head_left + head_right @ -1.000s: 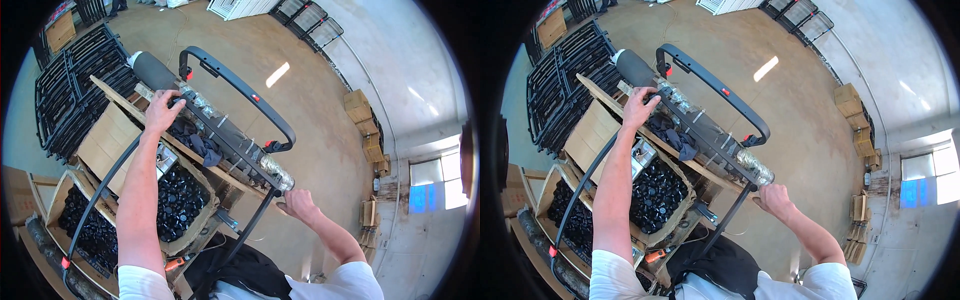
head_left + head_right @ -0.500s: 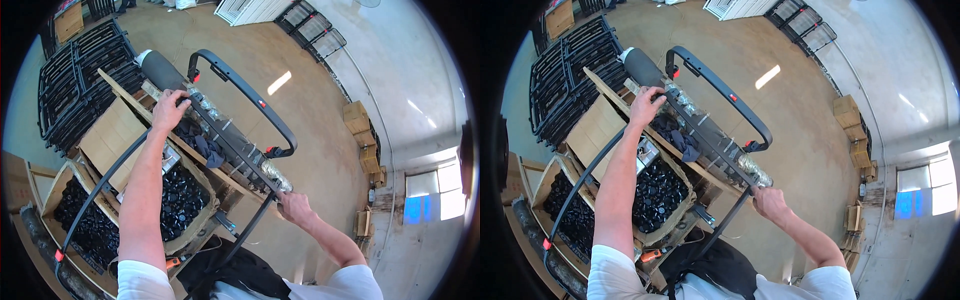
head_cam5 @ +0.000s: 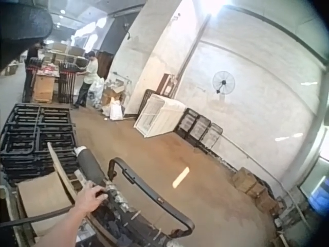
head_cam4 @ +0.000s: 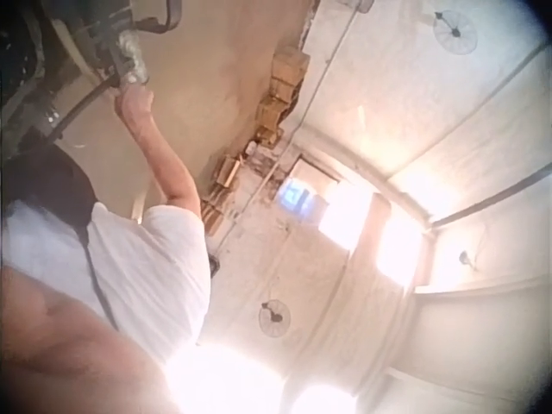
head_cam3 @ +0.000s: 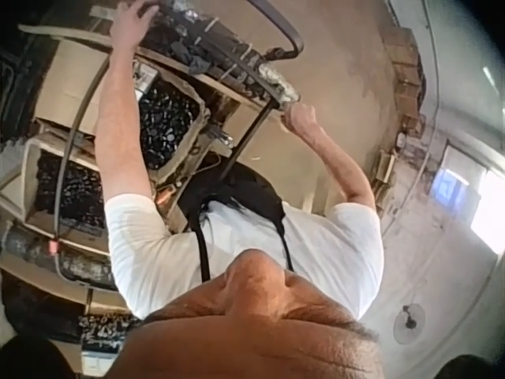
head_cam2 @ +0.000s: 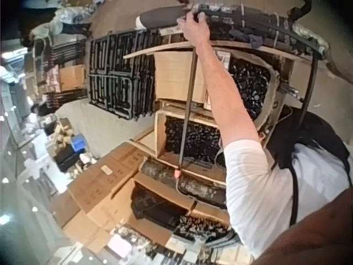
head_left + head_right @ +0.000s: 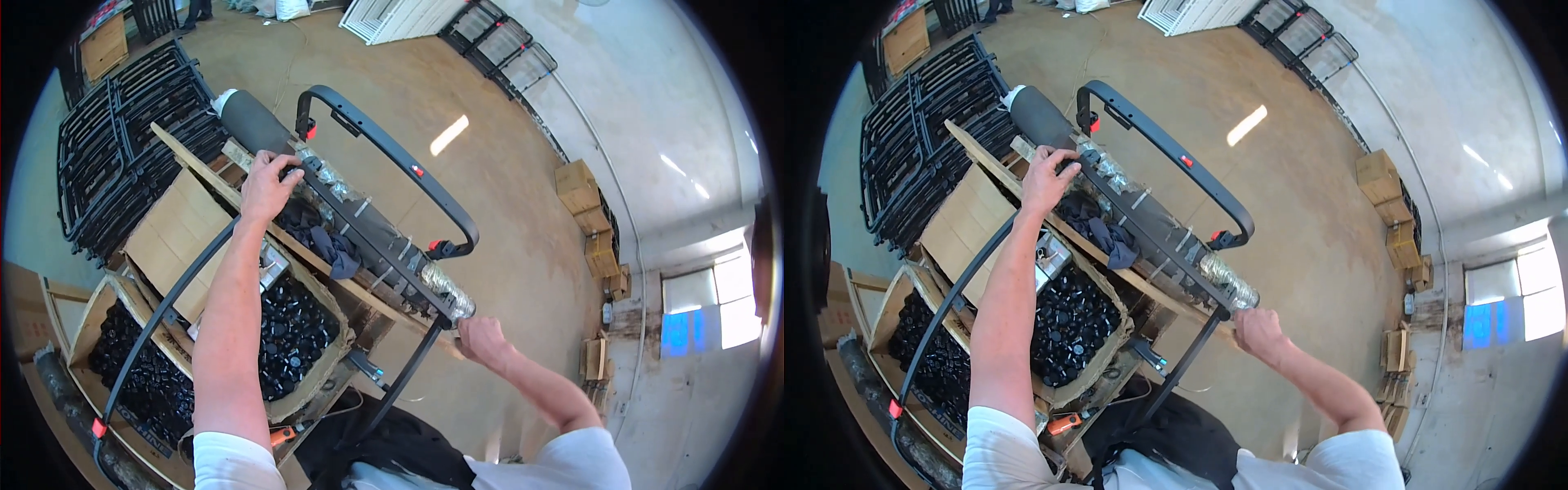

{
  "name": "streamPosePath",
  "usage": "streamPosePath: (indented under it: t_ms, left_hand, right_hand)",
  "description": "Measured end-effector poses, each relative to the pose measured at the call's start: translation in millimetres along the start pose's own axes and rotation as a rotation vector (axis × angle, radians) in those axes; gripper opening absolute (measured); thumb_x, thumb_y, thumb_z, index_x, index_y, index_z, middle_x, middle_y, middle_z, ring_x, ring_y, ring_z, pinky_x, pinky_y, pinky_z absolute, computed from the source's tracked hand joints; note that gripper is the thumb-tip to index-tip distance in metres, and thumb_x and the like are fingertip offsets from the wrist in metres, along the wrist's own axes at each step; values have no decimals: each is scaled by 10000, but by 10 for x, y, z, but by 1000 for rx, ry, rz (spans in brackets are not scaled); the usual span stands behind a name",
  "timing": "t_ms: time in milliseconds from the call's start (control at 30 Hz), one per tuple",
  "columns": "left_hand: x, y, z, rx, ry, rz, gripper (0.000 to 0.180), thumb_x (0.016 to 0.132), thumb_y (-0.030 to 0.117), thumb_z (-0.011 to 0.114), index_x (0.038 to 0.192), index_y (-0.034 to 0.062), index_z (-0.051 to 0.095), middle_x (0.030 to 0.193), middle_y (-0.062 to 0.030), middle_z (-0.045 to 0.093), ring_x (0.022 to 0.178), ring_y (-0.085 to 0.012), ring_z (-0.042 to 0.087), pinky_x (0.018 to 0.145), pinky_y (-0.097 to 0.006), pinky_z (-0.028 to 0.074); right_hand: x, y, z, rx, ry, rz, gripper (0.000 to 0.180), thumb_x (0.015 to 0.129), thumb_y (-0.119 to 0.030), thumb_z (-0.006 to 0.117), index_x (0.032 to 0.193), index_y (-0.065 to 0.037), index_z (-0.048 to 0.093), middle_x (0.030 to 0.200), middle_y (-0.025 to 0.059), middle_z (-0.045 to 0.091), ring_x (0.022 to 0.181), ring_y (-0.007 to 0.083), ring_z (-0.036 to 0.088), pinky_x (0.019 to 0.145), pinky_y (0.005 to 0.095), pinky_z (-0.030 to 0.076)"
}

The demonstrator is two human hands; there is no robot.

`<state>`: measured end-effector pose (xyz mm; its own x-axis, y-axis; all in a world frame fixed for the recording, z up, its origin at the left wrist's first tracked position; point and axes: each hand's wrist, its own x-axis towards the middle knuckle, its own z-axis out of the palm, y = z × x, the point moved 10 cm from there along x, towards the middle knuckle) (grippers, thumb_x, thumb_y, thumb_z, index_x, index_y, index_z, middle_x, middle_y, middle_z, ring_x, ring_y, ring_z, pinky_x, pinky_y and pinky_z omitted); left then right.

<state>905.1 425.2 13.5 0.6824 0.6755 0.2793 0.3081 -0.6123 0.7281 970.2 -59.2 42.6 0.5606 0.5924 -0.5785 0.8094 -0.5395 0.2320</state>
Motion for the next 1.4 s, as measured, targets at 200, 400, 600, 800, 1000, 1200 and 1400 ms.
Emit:
streamPosePath:
  t_ms: [200, 400, 600, 800, 1000, 1200, 1400]
  left_hand:
    - [35, 91, -21, -91, 0, 57, 362, 965, 163, 711, 1326, 192, 693, 1204, -104, 677, 1157, -310, 657, 985, -408, 519]
    - [29, 120, 56, -46, -67, 35, 602, 911, 327, 752, 1458, 144, 579, 1362, -118, 690, 1286, -339, 637, 1070, -440, 513]
    - [128, 125, -146, 190, -89, -116, 840, 876, 495, 811, 1544, 126, 459, 1380, -163, 673, 1234, -375, 661, 1027, -468, 532]
    - [154, -363, -921, 168, 208, -195, 600, 932, 416, 757, 1378, 55, 581, 1243, -196, 677, 1142, -385, 667, 947, -505, 547]
    - [125, 336, -514, 431, 104, 126, 737, 824, 516, 839, 1374, 89, 599, 1216, -171, 673, 1151, -383, 663, 984, -492, 534]
    - [23, -411, -1326, 433, 297, -219, 482, 945, 341, 747, 1287, 24, 623, 1200, -201, 697, 1036, -393, 695, 873, -498, 570]
    - [141, 444, -292, 437, 20, 76, 836, 779, 586, 847, 1378, 81, 554, 1259, -170, 636, 1216, -387, 618, 1060, -527, 474]
  right_hand:
    - [54, -15, -4, -64, -19, -32, 371, 948, -238, 646, 1228, 0, 591, 840, 159, 750, 782, 381, 751, 650, 513, 589]
    - [91, -86, -129, 129, 182, -37, 416, 1011, -303, 605, 1166, 83, 603, 795, 212, 742, 722, 385, 749, 615, 520, 584]
    - [55, -24, 32, 118, 166, 86, 446, 1049, -357, 556, 1069, 80, 642, 742, 225, 730, 704, 407, 744, 654, 516, 597]
    - [91, -98, -36, 173, 150, 93, 434, 1051, -370, 547, 1037, 54, 639, 764, 237, 734, 734, 432, 743, 695, 549, 587]
    - [85, -51, -24, 168, 131, 91, 419, 1039, -375, 561, 1030, 36, 643, 779, 245, 735, 759, 443, 745, 724, 570, 586]
    - [42, 5, -58, 54, 235, 64, 428, 1017, -361, 573, 962, 52, 669, 712, 198, 734, 623, 363, 741, 611, 488, 608]
    - [92, -14, 26, 84, 175, 40, 451, 1035, -393, 553, 1001, 40, 674, 747, 231, 733, 716, 428, 746, 676, 540, 599]
